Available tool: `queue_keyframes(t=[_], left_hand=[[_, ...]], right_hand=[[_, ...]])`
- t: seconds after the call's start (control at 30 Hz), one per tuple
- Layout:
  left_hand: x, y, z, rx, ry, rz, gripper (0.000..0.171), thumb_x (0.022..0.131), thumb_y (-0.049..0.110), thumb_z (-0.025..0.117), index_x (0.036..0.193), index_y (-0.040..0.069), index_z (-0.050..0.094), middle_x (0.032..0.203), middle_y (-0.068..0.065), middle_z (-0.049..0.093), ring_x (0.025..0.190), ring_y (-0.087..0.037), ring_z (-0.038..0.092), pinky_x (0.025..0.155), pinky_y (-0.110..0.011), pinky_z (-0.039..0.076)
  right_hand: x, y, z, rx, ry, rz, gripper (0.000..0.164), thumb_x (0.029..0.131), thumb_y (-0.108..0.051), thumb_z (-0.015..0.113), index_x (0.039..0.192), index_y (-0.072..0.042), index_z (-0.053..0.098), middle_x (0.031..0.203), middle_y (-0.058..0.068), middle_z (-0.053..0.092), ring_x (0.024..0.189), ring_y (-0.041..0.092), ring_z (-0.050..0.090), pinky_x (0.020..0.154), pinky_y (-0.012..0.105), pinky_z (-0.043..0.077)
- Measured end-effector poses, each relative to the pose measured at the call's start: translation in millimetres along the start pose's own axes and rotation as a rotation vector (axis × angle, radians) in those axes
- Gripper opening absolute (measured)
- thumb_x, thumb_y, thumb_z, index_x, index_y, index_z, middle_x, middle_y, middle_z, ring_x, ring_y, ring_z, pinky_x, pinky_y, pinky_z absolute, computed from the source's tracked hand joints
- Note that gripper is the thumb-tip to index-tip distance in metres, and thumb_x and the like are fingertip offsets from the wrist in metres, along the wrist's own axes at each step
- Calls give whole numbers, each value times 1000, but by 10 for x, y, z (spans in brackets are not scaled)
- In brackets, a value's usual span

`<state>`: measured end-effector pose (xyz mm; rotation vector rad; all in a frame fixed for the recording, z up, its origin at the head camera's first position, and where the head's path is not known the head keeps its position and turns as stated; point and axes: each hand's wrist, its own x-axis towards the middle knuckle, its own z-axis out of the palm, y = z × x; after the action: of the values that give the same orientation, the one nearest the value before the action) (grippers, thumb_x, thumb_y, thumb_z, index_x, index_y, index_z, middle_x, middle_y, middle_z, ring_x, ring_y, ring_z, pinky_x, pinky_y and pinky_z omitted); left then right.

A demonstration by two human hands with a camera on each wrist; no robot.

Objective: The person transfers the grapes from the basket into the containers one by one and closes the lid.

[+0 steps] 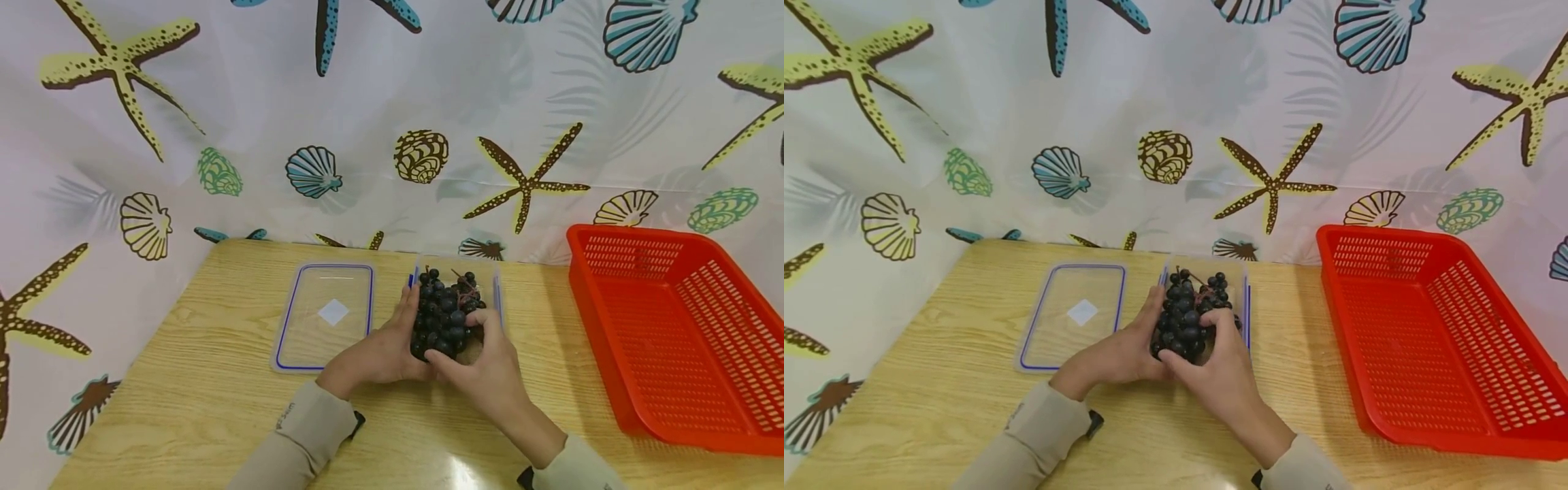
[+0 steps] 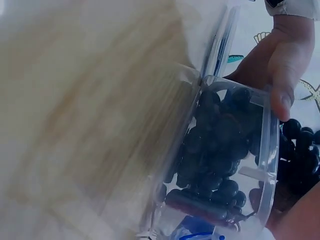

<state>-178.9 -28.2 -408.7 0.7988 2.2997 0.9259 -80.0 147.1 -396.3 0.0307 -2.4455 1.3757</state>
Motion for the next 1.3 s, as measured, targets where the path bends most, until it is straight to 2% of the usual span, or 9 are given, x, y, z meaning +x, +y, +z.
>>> queue_keyframes(t=[0.13,0.23,0.3,0.37,0.5,0.63,0.83,1.07,1.3], left_hand=[[-11,-3,-3,-36,9,-10,141,74,59,85,157,31,-26,165,-4,-24,150,-37,7,110,-58,32],[-11,1,4,-48,12,-14,144,71,59,87,157,32,-25,165,-4,-23,150,-38,6,113,-62,23],[-11,9,5,-41,9,-17,144,71,60,87,157,32,-26,165,-4,-23,150,-38,7,113,-61,23],[-8,5,17,-31,5,-20,144,72,62,86,157,31,-26,165,-5,-23,150,-39,10,112,-62,27],[-11,8,19,-17,-1,-22,144,72,65,84,157,29,-27,165,-4,-24,150,-37,9,112,-60,28],[-9,12,11,-2,-6,-23,143,72,66,82,155,32,-29,164,-4,-24,149,-40,14,112,-63,23],[-4,4,14,6,-12,-33,141,72,69,81,150,39,-33,164,-1,-25,148,-41,19,112,-64,24],[-7,6,14,-14,-18,-31,142,72,69,81,155,32,-29,164,-1,-25,151,-33,6,113,-58,27],[-17,24,21,-26,-23,-31,141,73,69,80,154,33,-30,163,-1,-27,151,-34,6,112,-59,28]], right_hand=[[-18,31,-28,110,77,-10,44,83,-17,86,101,-6,48,95,10,55,79,20,56,66,31,48],[-18,38,-55,122,137,11,37,88,-16,81,94,-7,46,83,8,52,65,17,48,55,25,41],[-20,30,-87,84,151,38,37,91,-18,79,101,-8,45,88,7,59,67,16,51,56,25,44],[-28,23,-127,20,139,60,45,91,-19,78,119,-9,44,97,8,65,68,16,54,56,27,46],[-30,36,-208,-184,93,4,65,90,-17,78,145,-13,43,109,11,68,81,22,54,65,35,44],[-29,97,-262,-372,81,-157,43,88,-12,79,128,-8,65,113,13,70,92,30,52,71,41,40],[-31,219,-308,-524,73,-329,22,89,-11,75,111,-8,74,111,16,69,102,39,54,80,53,41],[76,227,-379,-634,-98,-415,14,93,-12,65,100,-9,77,111,12,68,113,40,51,100,66,32],[232,41,-390,-840,-350,-314,16,92,-12,64,103,-11,76,111,9,68,116,39,52,104,71,24]])
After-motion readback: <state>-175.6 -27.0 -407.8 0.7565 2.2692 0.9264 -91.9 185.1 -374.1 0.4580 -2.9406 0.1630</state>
